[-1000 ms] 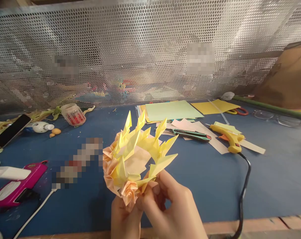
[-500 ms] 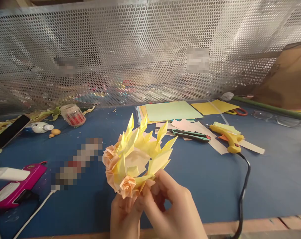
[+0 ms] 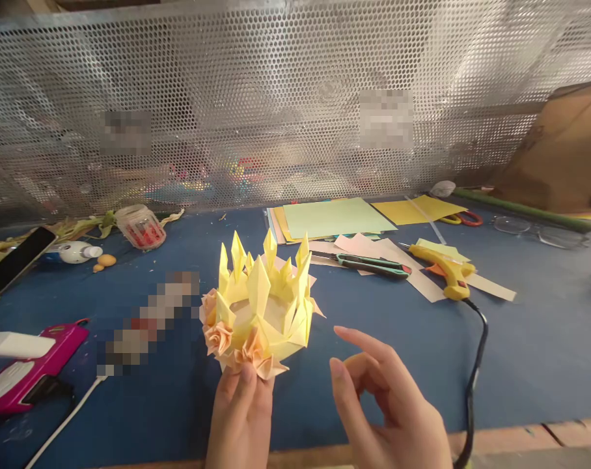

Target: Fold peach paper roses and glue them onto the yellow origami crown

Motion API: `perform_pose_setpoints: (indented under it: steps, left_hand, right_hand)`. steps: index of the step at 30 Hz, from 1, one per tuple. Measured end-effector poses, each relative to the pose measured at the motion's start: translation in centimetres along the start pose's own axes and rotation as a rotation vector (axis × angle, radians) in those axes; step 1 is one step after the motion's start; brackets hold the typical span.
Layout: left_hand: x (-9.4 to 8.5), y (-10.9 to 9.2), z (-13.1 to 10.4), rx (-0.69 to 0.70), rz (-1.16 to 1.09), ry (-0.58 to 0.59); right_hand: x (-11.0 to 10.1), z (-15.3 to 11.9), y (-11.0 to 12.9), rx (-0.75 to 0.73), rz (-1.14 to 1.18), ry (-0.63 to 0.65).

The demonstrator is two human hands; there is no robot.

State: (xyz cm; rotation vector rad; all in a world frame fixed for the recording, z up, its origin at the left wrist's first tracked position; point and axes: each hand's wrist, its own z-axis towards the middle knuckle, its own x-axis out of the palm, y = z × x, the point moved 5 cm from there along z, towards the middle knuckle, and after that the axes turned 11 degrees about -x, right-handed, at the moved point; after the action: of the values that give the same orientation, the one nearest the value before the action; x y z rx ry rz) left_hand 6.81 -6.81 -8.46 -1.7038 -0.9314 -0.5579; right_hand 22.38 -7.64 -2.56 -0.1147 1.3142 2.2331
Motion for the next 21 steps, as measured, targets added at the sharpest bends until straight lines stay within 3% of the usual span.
perform_pose_setpoints:
  steps: [3, 8, 11, 14, 18, 21]
  left_hand:
    - [-0.4, 0.2, 0.3, -0.01, -0.004, 0.007]
    - [-0.2, -0.1, 0.5, 0.022, -0.026, 0.038]
    - [0.0, -0.3, 0.5, 0.039, -0.035, 0.032]
    - [0.1, -0.3, 0.4, 0.036, -0.056, 0.006]
    - [0.1, -0.3, 0.3, 0.042, -0.054, 0.014]
    - [-0.6, -0.1, 0.5, 0.043, -0.03, -0.007]
  right_hand:
    - [-1.0, 0.1, -2.0, -0.041, -0.112, 0.067]
    - [-4.3, 0.8, -5.4, -0.095, -0.38, 0.048]
    - [-6.2, 2.3, -6.8, -0.016, -0.5, 0.078]
    - [-8.3, 5.4, -7.0, 0.053, -0.617, 0.011]
    - [-10.2, 10.9, -8.0, 0.152, -0.843, 0.078]
    - [-11.0, 14.5, -10.4, 0.195, -0.887, 0.107]
